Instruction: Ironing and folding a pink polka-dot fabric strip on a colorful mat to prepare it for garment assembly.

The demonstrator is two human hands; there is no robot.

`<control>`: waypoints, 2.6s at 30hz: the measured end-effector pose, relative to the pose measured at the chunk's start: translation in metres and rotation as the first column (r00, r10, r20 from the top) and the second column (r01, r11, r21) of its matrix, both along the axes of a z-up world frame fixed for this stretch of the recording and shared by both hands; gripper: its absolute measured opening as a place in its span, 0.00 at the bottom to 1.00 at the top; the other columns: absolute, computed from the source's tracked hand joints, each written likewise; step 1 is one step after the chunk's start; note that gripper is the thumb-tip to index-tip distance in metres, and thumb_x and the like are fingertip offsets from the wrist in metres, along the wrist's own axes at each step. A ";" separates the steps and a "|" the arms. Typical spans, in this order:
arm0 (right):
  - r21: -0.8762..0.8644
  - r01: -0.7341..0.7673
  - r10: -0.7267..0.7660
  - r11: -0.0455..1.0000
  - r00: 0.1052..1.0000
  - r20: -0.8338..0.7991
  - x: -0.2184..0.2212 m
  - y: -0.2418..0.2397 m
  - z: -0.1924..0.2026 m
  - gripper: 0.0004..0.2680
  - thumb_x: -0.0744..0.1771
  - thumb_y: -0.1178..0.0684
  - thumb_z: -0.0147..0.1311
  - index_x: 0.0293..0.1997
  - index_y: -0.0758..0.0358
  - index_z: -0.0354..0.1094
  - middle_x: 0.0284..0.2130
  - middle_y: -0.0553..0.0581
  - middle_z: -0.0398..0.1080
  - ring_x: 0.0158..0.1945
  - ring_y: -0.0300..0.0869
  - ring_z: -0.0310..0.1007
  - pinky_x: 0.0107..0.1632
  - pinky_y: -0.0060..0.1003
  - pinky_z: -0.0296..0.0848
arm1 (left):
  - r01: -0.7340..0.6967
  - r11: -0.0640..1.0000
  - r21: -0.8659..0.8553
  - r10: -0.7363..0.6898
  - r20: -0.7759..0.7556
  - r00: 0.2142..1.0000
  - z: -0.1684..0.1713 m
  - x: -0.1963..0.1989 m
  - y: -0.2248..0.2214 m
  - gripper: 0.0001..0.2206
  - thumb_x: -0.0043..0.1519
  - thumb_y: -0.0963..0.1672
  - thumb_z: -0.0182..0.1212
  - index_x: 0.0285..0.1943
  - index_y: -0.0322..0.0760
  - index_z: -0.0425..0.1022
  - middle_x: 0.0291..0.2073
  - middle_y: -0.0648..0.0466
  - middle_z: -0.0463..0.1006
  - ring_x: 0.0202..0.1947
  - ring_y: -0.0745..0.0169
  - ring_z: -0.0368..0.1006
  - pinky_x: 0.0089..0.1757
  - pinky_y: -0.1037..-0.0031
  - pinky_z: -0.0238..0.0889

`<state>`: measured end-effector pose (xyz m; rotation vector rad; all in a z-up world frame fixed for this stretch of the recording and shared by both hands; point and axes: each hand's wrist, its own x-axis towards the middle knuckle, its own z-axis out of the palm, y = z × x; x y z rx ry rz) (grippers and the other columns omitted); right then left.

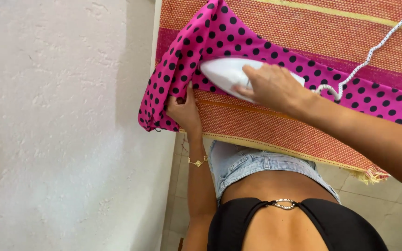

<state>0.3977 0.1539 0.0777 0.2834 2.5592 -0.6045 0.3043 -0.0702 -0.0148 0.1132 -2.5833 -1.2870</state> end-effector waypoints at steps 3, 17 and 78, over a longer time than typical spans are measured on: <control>-0.020 -0.046 0.046 0.999 0.999 0.013 0.000 -0.001 -0.001 0.21 0.70 0.29 0.53 0.57 0.56 0.70 0.35 0.73 0.78 0.42 0.69 0.84 0.45 0.62 0.81 | -0.004 1.000 -0.017 0.003 -0.021 1.000 -0.003 -0.007 0.001 0.14 0.58 0.49 0.82 0.29 0.41 0.82 0.13 0.56 0.74 0.16 0.64 0.72 0.30 0.80 0.67; -0.039 -0.091 0.093 0.995 0.993 0.072 0.008 0.004 0.017 0.18 0.70 0.32 0.54 0.51 0.58 0.67 0.33 0.75 0.77 0.41 0.72 0.84 0.44 0.63 0.81 | -0.026 0.997 0.069 0.022 0.050 0.998 0.013 0.005 -0.002 0.19 0.65 0.49 0.75 0.26 0.40 0.71 0.09 0.59 0.70 0.12 0.69 0.67 0.28 0.82 0.64; -0.009 0.674 -0.668 0.738 0.733 0.127 0.150 0.163 0.051 0.22 0.78 0.39 0.48 0.68 0.75 0.67 0.35 0.73 0.78 0.26 0.56 0.82 0.21 0.46 0.81 | 0.727 0.009 -0.687 -0.715 0.504 0.485 0.045 0.038 0.161 0.28 0.85 0.54 0.38 0.91 0.43 0.40 0.88 0.52 0.37 0.88 0.54 0.33 0.80 0.53 0.23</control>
